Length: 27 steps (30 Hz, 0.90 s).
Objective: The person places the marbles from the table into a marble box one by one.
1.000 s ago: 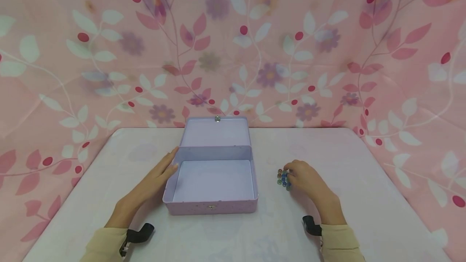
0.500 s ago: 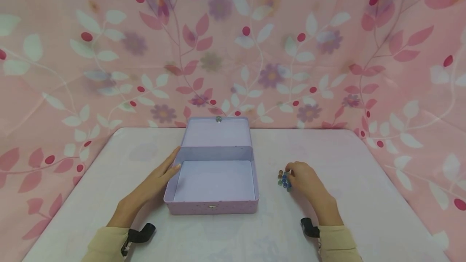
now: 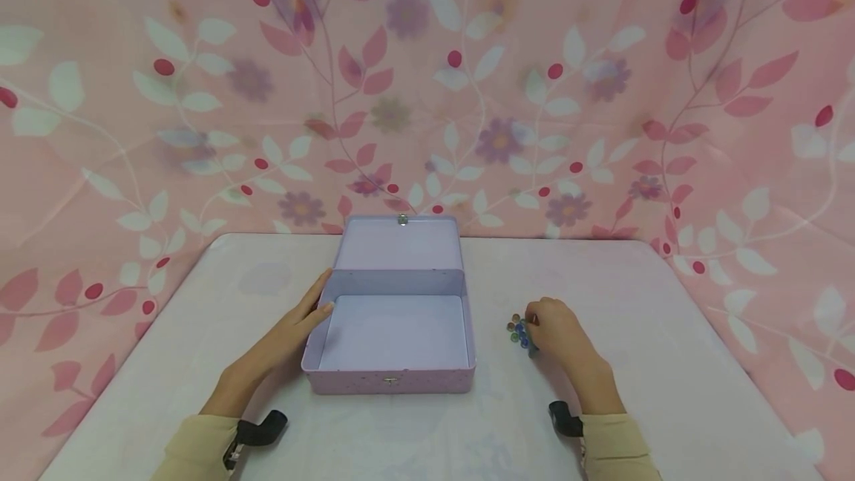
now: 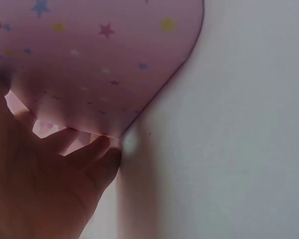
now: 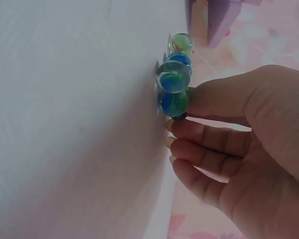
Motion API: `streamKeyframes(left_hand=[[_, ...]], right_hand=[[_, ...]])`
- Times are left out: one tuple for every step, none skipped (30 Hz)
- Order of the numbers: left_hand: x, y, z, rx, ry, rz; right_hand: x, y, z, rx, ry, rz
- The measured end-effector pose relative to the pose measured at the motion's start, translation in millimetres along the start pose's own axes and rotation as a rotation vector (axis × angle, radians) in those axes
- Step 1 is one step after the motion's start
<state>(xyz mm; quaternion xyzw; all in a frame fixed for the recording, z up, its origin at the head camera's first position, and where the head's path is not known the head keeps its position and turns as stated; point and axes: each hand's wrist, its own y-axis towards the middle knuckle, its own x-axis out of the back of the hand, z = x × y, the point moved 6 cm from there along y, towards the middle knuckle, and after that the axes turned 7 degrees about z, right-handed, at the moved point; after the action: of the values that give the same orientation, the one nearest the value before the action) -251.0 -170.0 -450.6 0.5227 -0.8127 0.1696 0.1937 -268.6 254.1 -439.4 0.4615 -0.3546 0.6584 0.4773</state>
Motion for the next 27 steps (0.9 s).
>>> streamKeyframes(left_hand=[[-0.1,0.0,0.3,-0.001,-0.003,0.001],[0.0,0.0,0.6,-0.002,-0.008,0.001],[0.2,-0.3,0.6,-0.002,-0.014,0.0],[0.5,-0.5,0.6,-0.002,-0.017,-0.002],[0.6,-0.6,0.5,-0.003,-0.018,-0.001],[0.8,-0.3,0.5,-0.005,-0.02,0.0],[1.0,-0.1,0.8,-0.005,-0.021,0.0],[1.3,0.0,0.9,-0.002,-0.023,-0.001],[1.6,0.2,1.2,-0.001,-0.023,-0.002],[1.8,0.4,1.8,0.0,-0.023,-0.001],[2.0,0.6,2.4,0.0,-0.024,0.002],[2.3,0.6,3.1,0.001,-0.027,0.004],[2.6,0.9,4.1,0.004,-0.032,0.004],[2.7,1.3,4.9,0.005,-0.039,0.005],[2.8,1.4,5.8,0.007,-0.046,0.008],[3.0,1.5,6.4,0.005,-0.052,0.013],[3.2,1.5,6.8,0.005,-0.058,0.016],[3.4,1.5,7.1,0.006,-0.068,0.017],[3.7,1.6,7.5,0.007,-0.076,0.017],[3.8,1.5,7.2,0.003,-0.078,0.021],[4.0,1.2,6.9,0.003,-0.084,0.023],[4.0,0.9,6.5,-0.005,-0.087,0.028],[4.2,0.6,6.3,-0.004,-0.093,0.027],[4.3,0.1,6.0,-0.003,-0.098,0.026],[4.5,-0.3,5.9,-0.002,-0.1,0.024],[4.6,-0.6,5.7,-0.001,-0.101,0.024],[4.8,-1.0,5.7,0.0,-0.102,0.022]], right_hand=[[0,0,0,-0.002,0.001,0.004],[-1,0,0,-0.005,0.001,0.008],[-1,0,0,-0.008,0.002,0.014],[-1,0,0,-0.014,0.003,0.02],[-2,0,0,-0.021,0.005,0.028],[-2,0,-1,-0.028,0.005,0.034],[-2,0,-1,-0.034,0.005,0.039],[-3,1,-2,-0.035,0.006,0.043],[-3,1,-2,-0.039,0.006,0.046],[-3,1,-3,-0.041,0.005,0.047],[-3,1,-3,-0.04,0.003,0.047],[-3,1,-2,-0.04,0.0,0.046],[-2,1,-3,-0.042,0.0,0.044],[-1,0,-3,-0.044,0.0,0.041],[0,0,-3,-0.049,-0.001,0.038],[1,-1,-2,-0.053,-0.001,0.034],[2,-1,-3,-0.055,0.0,0.028],[4,-2,-2,-0.058,0.0,0.021],[6,-2,-2,-0.058,0.001,0.012],[7,-3,-2,-0.058,0.0,0.003],[9,-3,-1,-0.056,0.001,-0.004],[10,-4,0,-0.054,0.001,-0.012],[12,-4,1,-0.051,0.003,-0.019],[13,-4,2,-0.051,0.005,-0.025],[14,-4,3,-0.049,0.009,-0.03],[16,-4,4,-0.047,0.01,-0.039],[17,-4,6,-0.041,0.01,-0.049]])
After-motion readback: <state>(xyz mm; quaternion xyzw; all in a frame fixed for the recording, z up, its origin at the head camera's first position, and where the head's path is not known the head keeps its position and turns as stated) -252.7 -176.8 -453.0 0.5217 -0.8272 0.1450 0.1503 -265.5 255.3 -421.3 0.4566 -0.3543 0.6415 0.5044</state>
